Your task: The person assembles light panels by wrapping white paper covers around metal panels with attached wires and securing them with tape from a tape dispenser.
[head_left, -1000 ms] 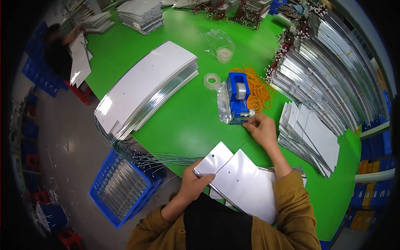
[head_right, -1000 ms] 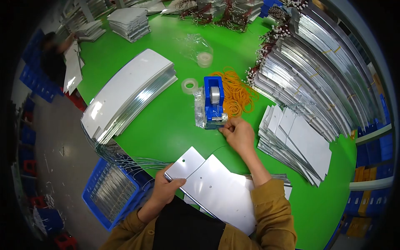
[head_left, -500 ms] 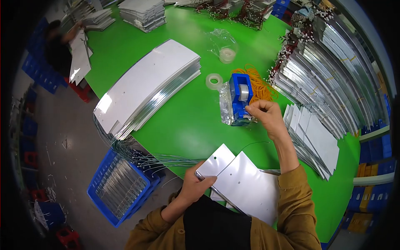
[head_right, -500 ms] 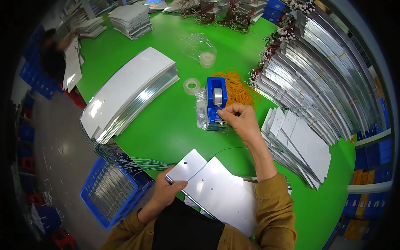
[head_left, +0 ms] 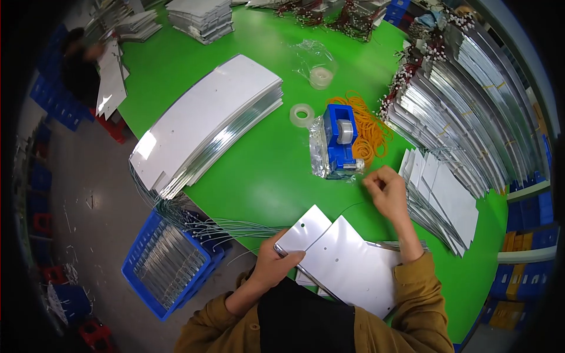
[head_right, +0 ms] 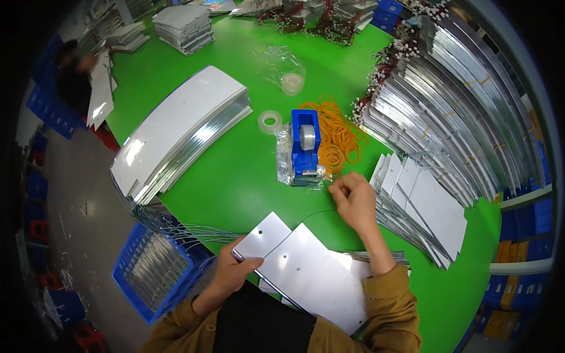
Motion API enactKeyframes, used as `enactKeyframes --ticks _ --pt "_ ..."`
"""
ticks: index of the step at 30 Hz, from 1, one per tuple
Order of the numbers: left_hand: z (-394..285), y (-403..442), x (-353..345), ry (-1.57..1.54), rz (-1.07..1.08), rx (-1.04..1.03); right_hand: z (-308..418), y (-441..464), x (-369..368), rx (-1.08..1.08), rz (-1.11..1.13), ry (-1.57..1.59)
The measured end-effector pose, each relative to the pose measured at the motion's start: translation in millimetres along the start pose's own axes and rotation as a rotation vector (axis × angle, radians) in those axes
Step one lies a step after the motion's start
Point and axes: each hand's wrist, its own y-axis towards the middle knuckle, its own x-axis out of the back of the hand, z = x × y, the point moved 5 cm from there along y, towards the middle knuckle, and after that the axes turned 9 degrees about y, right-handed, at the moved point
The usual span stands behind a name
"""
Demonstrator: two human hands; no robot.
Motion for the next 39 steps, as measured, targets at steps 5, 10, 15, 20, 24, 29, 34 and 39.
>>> enactKeyframes --ticks 5,10,15,20,24,29,34,39 --pt "1.5 -2.3 -1.8 0.014 -0.001 0.021 -2.6 -8.7 -8.8 0.030 0.123 0.157" --pt "4.7 -4.0 2.7 -0.006 -0.018 0.035 -8.4 5.2 -27.2 -0.052 0.179 -0.007" --pt "5.3 -2.0 0.2 -0.020 -0.006 0.035 -3.9 11.1 -7.2 -0.097 -0.049 0.214" --pt "4.0 -3.1 0.0 -0.024 -0.010 0.014 26.8 18.2 2.5 -0.020 -0.097 0.400" --pt "2.8 -2.6 -1.1 -0.027 -0.005 -0.016 30.7 29.5 -0.2 -0.004 -0.035 0.360" --pt "2.6 -2.8 0.3 -0.002 0.004 -0.031 14.2 35.4 -10.1 -0.116 -0.019 0.585" --pt "1.0 -2.5 0.3 -0.011 0.002 -0.029 22.2 27.0 -10.8 -0.189 -0.126 0.741" --pt "3.7 -1.2 1.0 -0.036 -0.012 -0.015 30.1 -7.0 -10.6 0.019 -0.089 0.133"
